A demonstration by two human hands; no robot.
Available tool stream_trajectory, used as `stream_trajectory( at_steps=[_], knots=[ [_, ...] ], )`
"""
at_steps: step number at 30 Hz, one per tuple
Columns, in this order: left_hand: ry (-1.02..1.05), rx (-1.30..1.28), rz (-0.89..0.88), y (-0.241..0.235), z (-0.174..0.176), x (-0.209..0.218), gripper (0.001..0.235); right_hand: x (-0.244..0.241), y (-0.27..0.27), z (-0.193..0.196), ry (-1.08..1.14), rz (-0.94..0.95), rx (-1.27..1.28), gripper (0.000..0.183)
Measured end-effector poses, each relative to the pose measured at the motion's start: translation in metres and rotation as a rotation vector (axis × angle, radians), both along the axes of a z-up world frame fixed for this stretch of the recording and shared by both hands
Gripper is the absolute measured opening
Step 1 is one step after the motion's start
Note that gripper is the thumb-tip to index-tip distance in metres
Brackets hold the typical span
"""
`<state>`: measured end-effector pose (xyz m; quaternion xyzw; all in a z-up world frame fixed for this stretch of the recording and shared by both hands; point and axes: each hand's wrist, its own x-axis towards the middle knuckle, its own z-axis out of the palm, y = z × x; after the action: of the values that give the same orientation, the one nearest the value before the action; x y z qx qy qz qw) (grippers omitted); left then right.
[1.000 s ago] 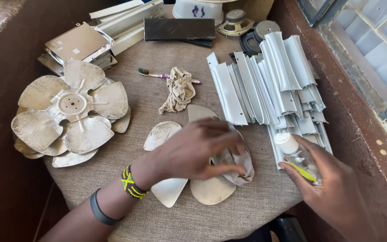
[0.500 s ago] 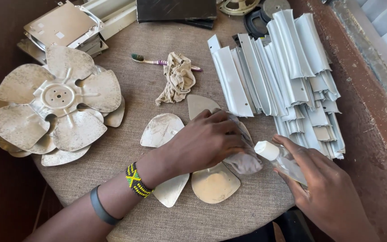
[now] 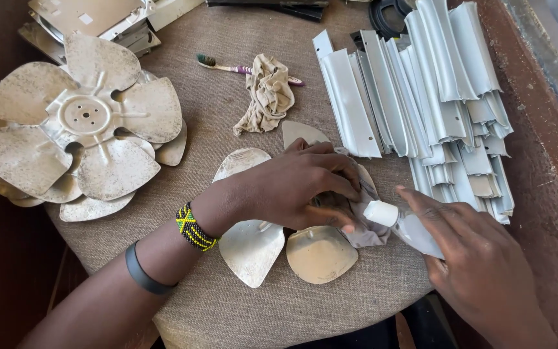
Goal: Cleaning metal fan blades by applying a liquid cleaner and wiping them with a cloth.
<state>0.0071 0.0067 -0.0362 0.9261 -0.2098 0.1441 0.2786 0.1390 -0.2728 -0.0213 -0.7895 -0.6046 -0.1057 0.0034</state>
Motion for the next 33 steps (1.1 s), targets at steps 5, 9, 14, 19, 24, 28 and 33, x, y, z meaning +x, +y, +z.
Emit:
stream_trajectory(
  at_steps=[5,9,14,19,24,28,33],
  knots=[
    [0.002,0.048,0.059,-0.003,-0.008,0.009,0.029,0.0,-0.001,0.006,-0.004,-0.035,-0.037,0.105],
    [0.004,-0.041,0.068,-0.002,-0.009,0.017,0.026,0.0,0.007,0.01,-0.042,0.023,-0.027,0.103],
    [-0.002,-0.028,0.058,0.001,-0.012,0.018,0.025,0.002,0.014,0.014,-0.164,0.009,-0.022,0.101],
    [0.001,-0.029,0.073,0.0,-0.014,0.02,0.029,0.002,0.015,0.014,-0.169,0.033,-0.004,0.102],
    [-0.018,-0.026,0.089,-0.001,-0.018,0.021,0.02,0.003,0.017,0.014,-0.143,0.035,-0.014,0.102],
    [-0.003,-0.028,0.097,-0.001,-0.02,0.022,0.017,0.001,0.017,0.017,-0.191,0.039,-0.008,0.104],
    [0.02,-0.031,0.1,-0.001,-0.021,0.023,0.014,0.001,0.019,0.02,-0.233,0.037,-0.032,0.109]
  ],
)
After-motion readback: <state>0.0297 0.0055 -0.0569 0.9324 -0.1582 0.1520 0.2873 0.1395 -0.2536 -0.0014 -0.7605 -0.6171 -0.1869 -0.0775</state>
